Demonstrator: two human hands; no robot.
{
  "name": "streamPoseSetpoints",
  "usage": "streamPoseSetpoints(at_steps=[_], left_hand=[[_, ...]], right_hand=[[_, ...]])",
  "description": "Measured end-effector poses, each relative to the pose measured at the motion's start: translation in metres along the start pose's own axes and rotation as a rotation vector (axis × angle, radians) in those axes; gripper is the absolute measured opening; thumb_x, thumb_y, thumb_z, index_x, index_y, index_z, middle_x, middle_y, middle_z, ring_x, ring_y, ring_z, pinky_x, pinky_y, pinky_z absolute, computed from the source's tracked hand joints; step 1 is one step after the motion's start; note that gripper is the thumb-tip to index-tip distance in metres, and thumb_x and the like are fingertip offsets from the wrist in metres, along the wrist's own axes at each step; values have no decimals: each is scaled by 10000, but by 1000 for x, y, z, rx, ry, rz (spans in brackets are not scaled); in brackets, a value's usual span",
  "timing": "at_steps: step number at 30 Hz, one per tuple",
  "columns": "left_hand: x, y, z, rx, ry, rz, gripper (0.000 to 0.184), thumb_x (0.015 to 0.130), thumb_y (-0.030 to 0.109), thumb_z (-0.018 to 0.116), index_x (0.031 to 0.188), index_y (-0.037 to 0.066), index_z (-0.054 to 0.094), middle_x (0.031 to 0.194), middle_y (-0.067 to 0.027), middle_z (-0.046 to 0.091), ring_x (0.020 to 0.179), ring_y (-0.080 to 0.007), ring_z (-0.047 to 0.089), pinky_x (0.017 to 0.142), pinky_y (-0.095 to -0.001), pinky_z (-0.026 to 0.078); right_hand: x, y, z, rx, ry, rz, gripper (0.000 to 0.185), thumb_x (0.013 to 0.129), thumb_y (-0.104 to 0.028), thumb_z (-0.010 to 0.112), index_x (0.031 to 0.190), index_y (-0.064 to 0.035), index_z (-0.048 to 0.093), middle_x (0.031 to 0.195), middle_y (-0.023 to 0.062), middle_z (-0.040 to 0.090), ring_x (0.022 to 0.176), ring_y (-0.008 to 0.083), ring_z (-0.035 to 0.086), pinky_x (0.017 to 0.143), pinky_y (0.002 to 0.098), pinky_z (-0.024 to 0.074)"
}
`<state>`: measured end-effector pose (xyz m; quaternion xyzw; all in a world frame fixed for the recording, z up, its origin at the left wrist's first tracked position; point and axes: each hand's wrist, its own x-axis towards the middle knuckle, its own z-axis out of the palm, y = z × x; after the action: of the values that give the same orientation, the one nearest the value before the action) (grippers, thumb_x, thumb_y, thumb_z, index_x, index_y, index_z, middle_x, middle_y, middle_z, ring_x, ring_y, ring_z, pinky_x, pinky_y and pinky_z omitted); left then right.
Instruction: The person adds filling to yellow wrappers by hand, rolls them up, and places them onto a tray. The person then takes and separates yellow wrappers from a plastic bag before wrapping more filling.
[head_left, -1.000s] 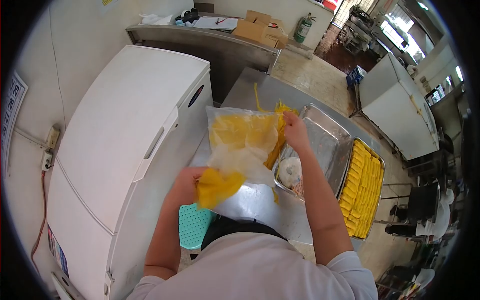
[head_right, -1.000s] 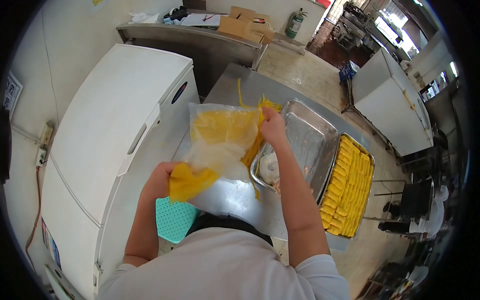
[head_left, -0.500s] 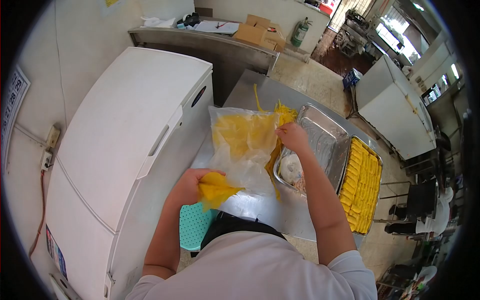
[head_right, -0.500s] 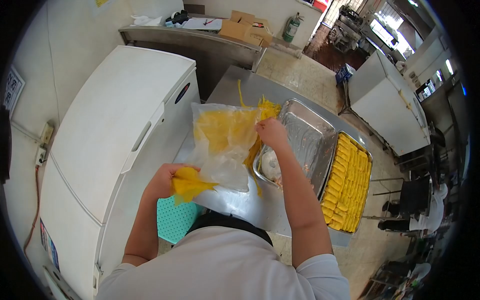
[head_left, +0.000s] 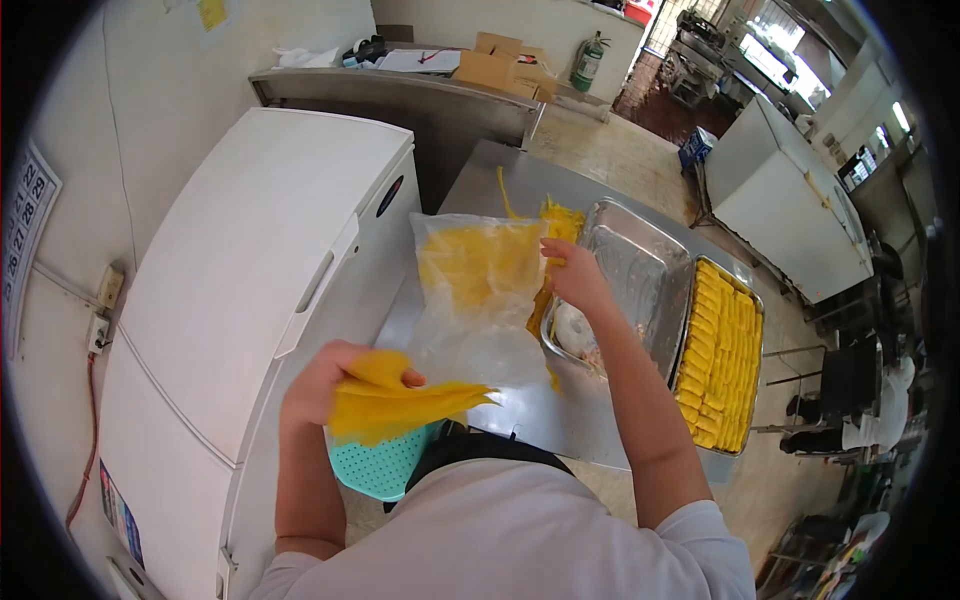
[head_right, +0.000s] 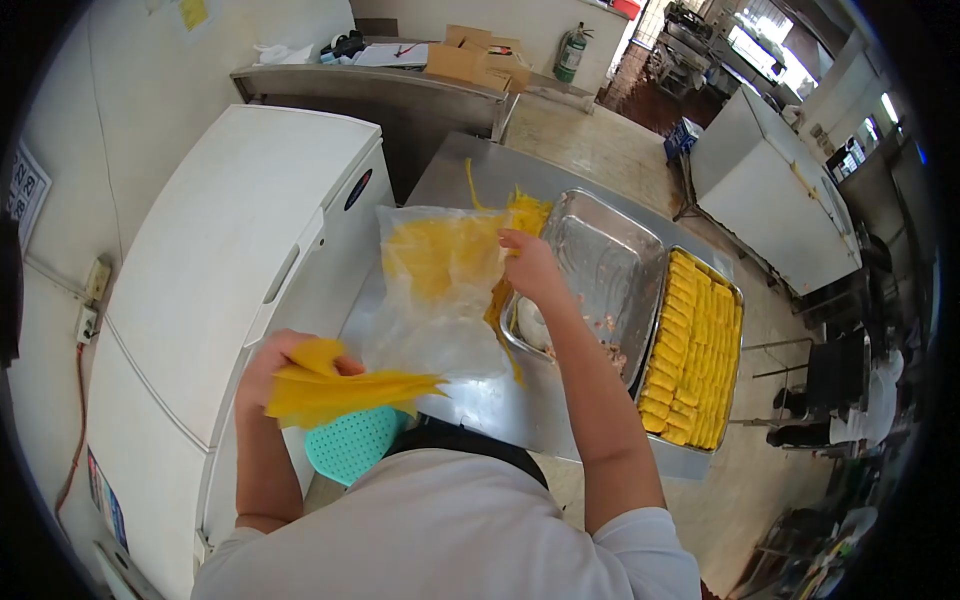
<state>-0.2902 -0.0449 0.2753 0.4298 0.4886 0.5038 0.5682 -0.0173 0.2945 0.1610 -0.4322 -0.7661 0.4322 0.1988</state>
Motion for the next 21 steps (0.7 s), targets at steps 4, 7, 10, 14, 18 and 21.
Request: streamPoseSetpoints(at_steps=[4,7,10,14,18,21], left_hand=[[12,14,-2,-351,83,238,279,891,151,859,1110,9,761,1044,-165,796,973,-313,774,882,-444,635],[66,-4,4,-426,20,333,315,930,166,842,1197,48,726,1094,-120,761,1049,-274,735,934,-444,603],[136,-20,38,1,15,26,362,945,163,824,1266,40,707,1146,-90,748,1065,-221,705,960,-414,571],[200,-150,22,723,1,-208,507,870,183,871,1304,-16,698,1248,-213,761,1118,-344,725,993,-419,548],[209,-196,-13,858,-58,-244,580,819,184,893,1323,-12,683,1267,-255,742,1174,-422,701,1021,-458,541],[212,-184,-16,967,22,-161,602,801,188,902,1323,-8,674,1252,-256,735,1200,-438,681,1035,-478,537]], right_hand=[[0,12,7,-358,231,-195,615,887,-245,834,1420,8,658,1206,199,761,870,281,753,855,403,593],[0,22,6,-239,213,-109,571,921,-269,813,1392,23,674,1074,152,766,759,203,727,744,361,586],[-15,40,-4,-5,254,-26,491,933,-299,794,1289,33,725,984,152,770,853,253,735,791,381,575],[-69,13,-30,165,268,109,395,972,-246,749,1229,53,745,882,110,757,787,187,710,740,350,562],[-98,40,-31,206,265,126,348,998,-212,727,1204,67,750,844,77,745,719,128,669,689,312,544],[-118,17,-20,268,206,181,340,1008,-201,721,1223,62,741,874,67,746,746,117,671,685,296,541]])
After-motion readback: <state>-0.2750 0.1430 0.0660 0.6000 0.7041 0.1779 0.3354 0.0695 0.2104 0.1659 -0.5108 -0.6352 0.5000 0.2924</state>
